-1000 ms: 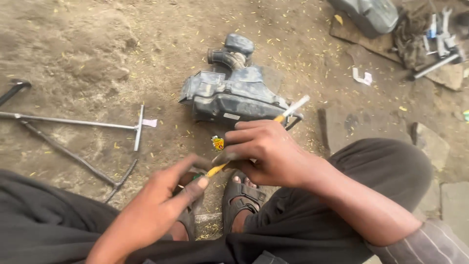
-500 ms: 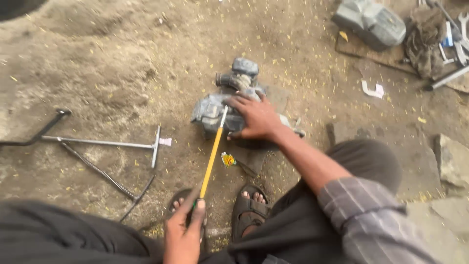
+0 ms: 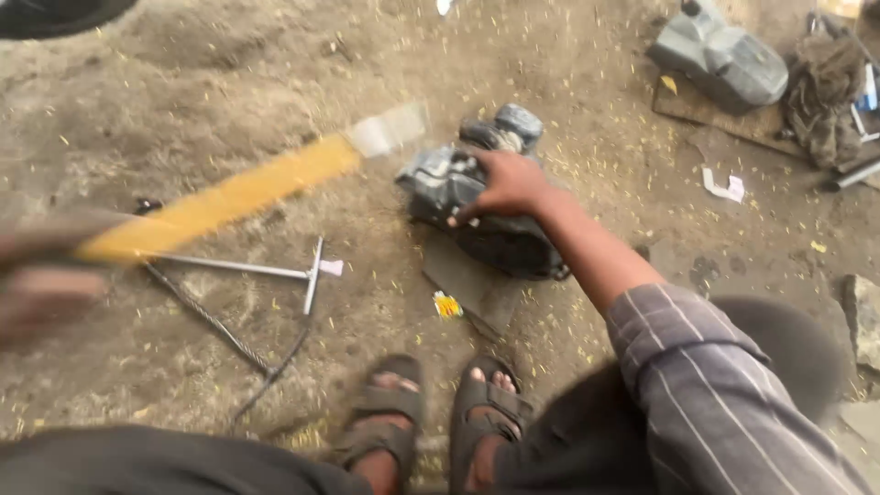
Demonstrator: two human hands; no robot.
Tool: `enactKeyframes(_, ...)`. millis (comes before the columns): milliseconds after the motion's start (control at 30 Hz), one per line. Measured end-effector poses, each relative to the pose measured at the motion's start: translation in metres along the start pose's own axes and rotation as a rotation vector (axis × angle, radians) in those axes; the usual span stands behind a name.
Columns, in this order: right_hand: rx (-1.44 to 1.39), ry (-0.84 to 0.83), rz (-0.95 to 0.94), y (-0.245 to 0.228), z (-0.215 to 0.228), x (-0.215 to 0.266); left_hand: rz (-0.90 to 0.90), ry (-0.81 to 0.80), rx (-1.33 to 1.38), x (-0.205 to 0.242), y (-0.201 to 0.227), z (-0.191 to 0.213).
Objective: The recorder is disassembling a motorcycle air filter housing using a screwdriver.
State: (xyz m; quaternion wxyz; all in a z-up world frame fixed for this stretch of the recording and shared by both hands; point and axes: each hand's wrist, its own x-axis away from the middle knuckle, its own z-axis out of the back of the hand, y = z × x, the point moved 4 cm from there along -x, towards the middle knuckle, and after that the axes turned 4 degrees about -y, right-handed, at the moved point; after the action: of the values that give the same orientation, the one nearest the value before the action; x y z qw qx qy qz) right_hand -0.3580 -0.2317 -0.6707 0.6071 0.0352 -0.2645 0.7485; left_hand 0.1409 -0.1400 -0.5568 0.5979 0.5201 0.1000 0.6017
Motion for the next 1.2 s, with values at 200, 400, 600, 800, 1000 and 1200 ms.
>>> enactKeyframes(200, -0.027, 0.063, 0.028, -0.006, -0.008, -0.005, 0.003, 0.011, 0.313, -0.06, -0.05, -0.231)
enactKeyframes(400, 0.043, 0.052, -0.186, -0.031, -0.011, -0.003, -0.109, 0.17, 0.501, -0.079, -0.069, -0.299)
enactKeyframes(600, -0.064, 0.065, -0.091, -0.008, -0.009, -0.01, 0.129, 0.065, 0.555, -0.089, -0.064, -0.301)
enactKeyframes(800, -0.086, 0.037, -0.113, -0.013, -0.003, -0.005, 0.008, 0.047, 0.566, -0.093, -0.076, -0.308)
enactKeyframes(1000, -0.113, 0.031, -0.127, -0.014, -0.002, -0.004, -0.01, 0.115, 0.536, -0.092, -0.071, -0.308)
enactKeyframes(1200, -0.098, 0.046, -0.087, -0.013, -0.003, -0.006, -0.18, 0.192, 0.378, -0.085, -0.051, -0.295)
